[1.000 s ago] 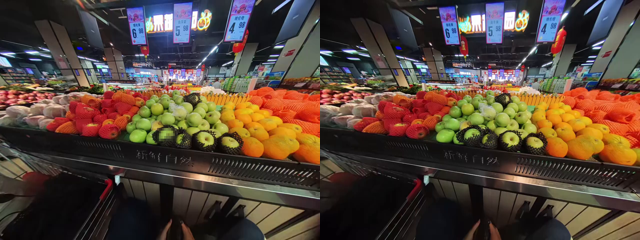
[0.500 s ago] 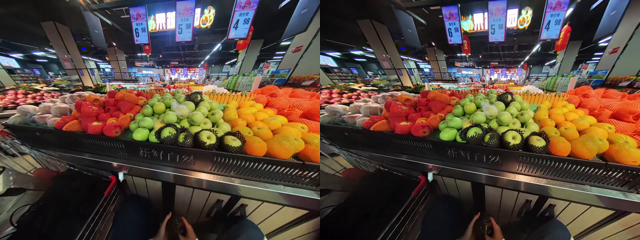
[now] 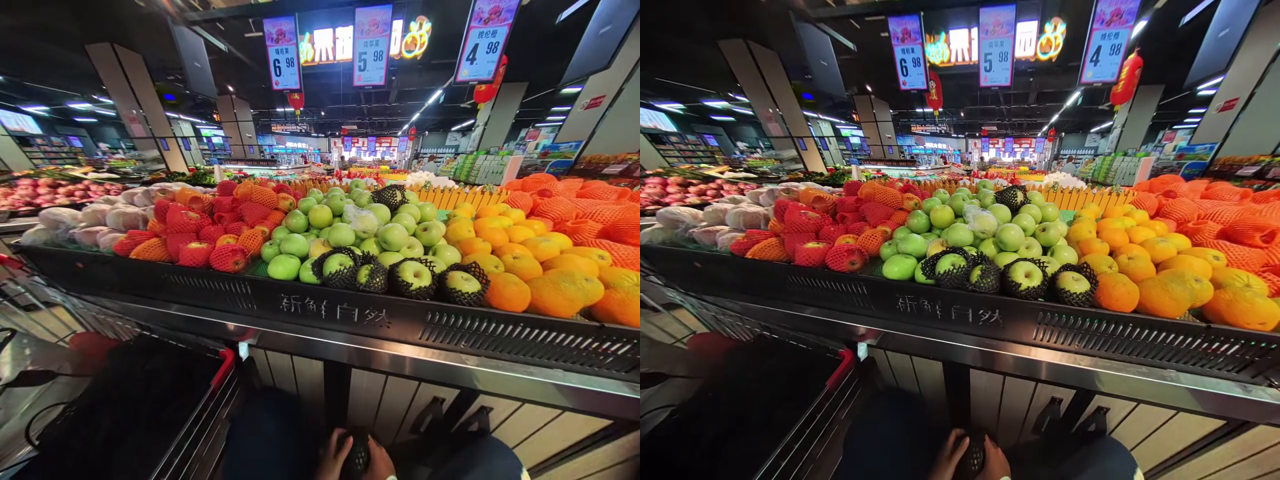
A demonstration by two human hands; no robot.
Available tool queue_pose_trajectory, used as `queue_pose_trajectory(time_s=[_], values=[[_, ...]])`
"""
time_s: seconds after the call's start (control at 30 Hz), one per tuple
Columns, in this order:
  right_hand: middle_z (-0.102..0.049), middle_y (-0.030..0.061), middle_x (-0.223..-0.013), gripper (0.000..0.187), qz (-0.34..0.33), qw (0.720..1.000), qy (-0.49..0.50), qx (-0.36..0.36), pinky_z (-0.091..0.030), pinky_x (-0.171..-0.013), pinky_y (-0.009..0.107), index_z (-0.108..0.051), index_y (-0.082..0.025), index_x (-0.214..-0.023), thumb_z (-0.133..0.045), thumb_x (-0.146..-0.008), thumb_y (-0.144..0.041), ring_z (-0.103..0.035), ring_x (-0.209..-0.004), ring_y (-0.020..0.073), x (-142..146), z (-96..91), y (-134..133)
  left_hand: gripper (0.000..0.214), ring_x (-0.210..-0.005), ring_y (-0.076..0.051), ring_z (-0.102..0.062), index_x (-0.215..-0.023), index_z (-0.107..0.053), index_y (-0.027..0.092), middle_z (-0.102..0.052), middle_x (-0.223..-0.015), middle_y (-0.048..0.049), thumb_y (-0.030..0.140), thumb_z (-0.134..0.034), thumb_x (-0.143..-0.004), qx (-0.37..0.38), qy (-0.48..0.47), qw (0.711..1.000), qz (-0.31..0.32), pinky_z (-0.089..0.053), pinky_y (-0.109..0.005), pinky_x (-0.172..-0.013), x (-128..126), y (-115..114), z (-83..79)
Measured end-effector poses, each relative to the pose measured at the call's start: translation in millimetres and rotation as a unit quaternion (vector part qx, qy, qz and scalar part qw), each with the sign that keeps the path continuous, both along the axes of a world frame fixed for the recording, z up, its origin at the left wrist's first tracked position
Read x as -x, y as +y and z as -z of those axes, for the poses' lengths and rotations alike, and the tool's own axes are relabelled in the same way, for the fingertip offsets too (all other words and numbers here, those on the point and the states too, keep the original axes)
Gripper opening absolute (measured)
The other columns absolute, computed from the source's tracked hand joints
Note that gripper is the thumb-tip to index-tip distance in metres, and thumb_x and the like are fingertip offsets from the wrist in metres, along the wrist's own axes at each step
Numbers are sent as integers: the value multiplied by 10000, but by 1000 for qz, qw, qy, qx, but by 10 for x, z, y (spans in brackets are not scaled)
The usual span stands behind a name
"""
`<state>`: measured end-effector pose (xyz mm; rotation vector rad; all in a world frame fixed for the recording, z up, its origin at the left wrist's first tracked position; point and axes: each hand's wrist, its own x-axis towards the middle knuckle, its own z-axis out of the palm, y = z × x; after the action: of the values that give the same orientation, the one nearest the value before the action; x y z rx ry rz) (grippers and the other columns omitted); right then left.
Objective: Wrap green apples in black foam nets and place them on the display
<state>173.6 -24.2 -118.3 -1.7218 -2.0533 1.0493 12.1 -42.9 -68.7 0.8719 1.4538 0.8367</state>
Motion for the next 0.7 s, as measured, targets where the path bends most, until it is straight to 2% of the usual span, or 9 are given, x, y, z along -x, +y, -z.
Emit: queue_pose_trajectory(time_s=[0.1, 0.2, 0.3, 0.37, 0.5, 0.63, 0.7], values=[[-717, 147, -1277, 754, 15, 1000, -17, -2, -544, -1000, 377, -606, -218, -1344, -681, -595, -176, -693, -1173, 322, -32, -54, -23, 613, -1058, -257, -591, -880, -532, 239, -626, -1004, -57, 804, -639, -667, -41, 122, 991, 29, -441, -353, -994, 16, -6, 139], [-707, 141, -1299, 713, 42, 998, -50, -1, -527, -1032, 363, -647, -227, -1284, -707, -576, -162, -673, -1211, 317, -43, -94, -35, 716, -932, -244, -555, -752, -469, 238, -553, -864, -39, 937, -510, -603, -55, 147, 986, 55, -431, -358, -908, 7, 6, 257], [-694, 135, -1323, 696, 69, 995, -74, 0, -511, -1065, 368, -674, -228, -1237, -720, -548, -143, -657, -1237, 318, -35, -99, -31, 799, -811, -210, -509, -688, -441, 234, -474, -741, 0, 1015, -446, -521, -63, 77, 995, 31, -418, -349, -811, 19, 30, 269], [-689, 140, -1328, 676, 77, 995, -65, -9, -496, -1090, 374, -679, -220, -1227, -713, -556, -145, -653, -1244, 313, -38, -70, -18, 816, -763, -185, -497, -707, -471, 225, -464, -721, 16, 1008, -507, -481, -31, 10, 999, -10, -404, -320, -729, 46, 43, 222], [-672, 196, -1333, 692, 74, 996, -7, -52, -498, -1100, 392, -662, -145, -1261, -700, -571, -192, -645, -1254, 333, -88, 90, 19, 772, -679, -141, -517, -885, -585, 217, -528, -741, 27, 863, -719, -485, 52, -88, 988, -113, -325, -248, -594, 98, 62, 96], [-652, 247, -1339, 744, 51, 994, 19, -95, -516, -1087, 421, -623, -69, -1303, -694, -590, -268, -633, -1262, 367, -141, 296, 15, 772, -478, -60, -387, -922, -619, 194, -538, -676, 51, 753, -825, -432, 45, -138, 975, -168, -219, -226, -503, 103, 74, 18], [-652, 241, -1341, 752, 38, 993, 13, -108, -520, -1080, 433, -607, -75, -1321, -697, -610, -303, -633, -1261, 365, -148, 359, -6, 763, -428, -31, -323, -908, -629, 183, -575, -708, 40, 735, -832, -423, 28, -150, 972, -177, -190, -230, -477, 104, 70, -10]])
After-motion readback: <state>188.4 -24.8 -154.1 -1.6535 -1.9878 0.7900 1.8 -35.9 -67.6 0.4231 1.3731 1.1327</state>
